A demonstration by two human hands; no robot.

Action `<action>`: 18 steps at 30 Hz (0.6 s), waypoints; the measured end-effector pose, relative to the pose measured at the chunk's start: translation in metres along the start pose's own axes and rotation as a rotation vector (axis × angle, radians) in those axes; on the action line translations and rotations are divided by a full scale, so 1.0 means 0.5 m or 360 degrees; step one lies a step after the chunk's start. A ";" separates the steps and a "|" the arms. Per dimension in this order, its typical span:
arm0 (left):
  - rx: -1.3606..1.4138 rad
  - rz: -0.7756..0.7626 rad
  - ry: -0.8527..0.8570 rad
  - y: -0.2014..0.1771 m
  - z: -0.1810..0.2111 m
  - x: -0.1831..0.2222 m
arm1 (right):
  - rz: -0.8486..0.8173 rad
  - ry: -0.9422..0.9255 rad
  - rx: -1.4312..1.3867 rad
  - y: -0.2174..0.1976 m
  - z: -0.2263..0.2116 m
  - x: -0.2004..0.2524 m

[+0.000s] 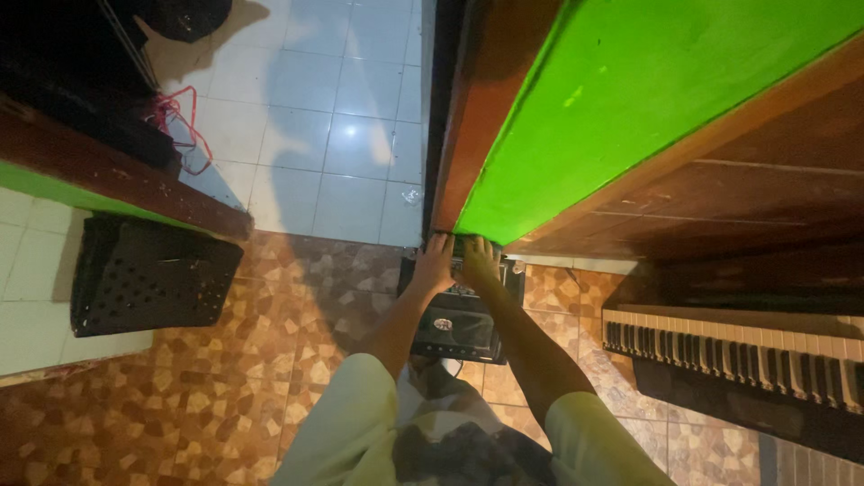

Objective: The person picks up a portable amplifier, carries it through the room, sets it down on the floor, handles a perforated metal plate, and then connects a red cable into the amplifier.

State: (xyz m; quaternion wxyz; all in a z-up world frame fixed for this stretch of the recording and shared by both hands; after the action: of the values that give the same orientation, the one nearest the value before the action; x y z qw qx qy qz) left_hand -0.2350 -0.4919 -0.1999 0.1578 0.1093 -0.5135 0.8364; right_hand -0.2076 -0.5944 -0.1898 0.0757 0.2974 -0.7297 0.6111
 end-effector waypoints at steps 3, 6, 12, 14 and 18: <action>0.0007 0.0033 0.0047 -0.012 0.000 0.007 | -0.0054 0.0057 -0.0063 0.010 0.004 0.001; -0.0003 0.0045 0.0039 -0.018 0.002 0.013 | 0.0064 0.0047 -0.0018 0.001 0.000 0.009; 0.0006 0.0149 0.0106 -0.024 0.013 0.030 | 0.0189 0.0019 -0.0201 -0.007 -0.009 0.048; -0.0072 0.0232 0.0110 -0.025 0.013 0.041 | 0.0175 0.0030 -0.0175 -0.006 -0.014 0.059; -0.0017 0.0284 0.0167 -0.019 0.008 0.049 | 0.0057 0.0056 -0.0046 0.002 -0.025 0.065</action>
State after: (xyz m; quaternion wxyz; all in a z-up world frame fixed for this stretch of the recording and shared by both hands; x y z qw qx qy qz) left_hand -0.2541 -0.4877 -0.1820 0.1100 0.0183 -0.5166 0.8489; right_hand -0.2376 -0.5937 -0.1725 0.0819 0.2723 -0.7421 0.6070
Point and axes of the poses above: each hand's wrist, its own x-axis away from the middle knuckle, its own y-axis out of the palm, z = x × y, the point moved 9 cm from there along -x, towards the middle knuckle, and after that the axes turned 8 degrees about -z, right-handed, at the moved point
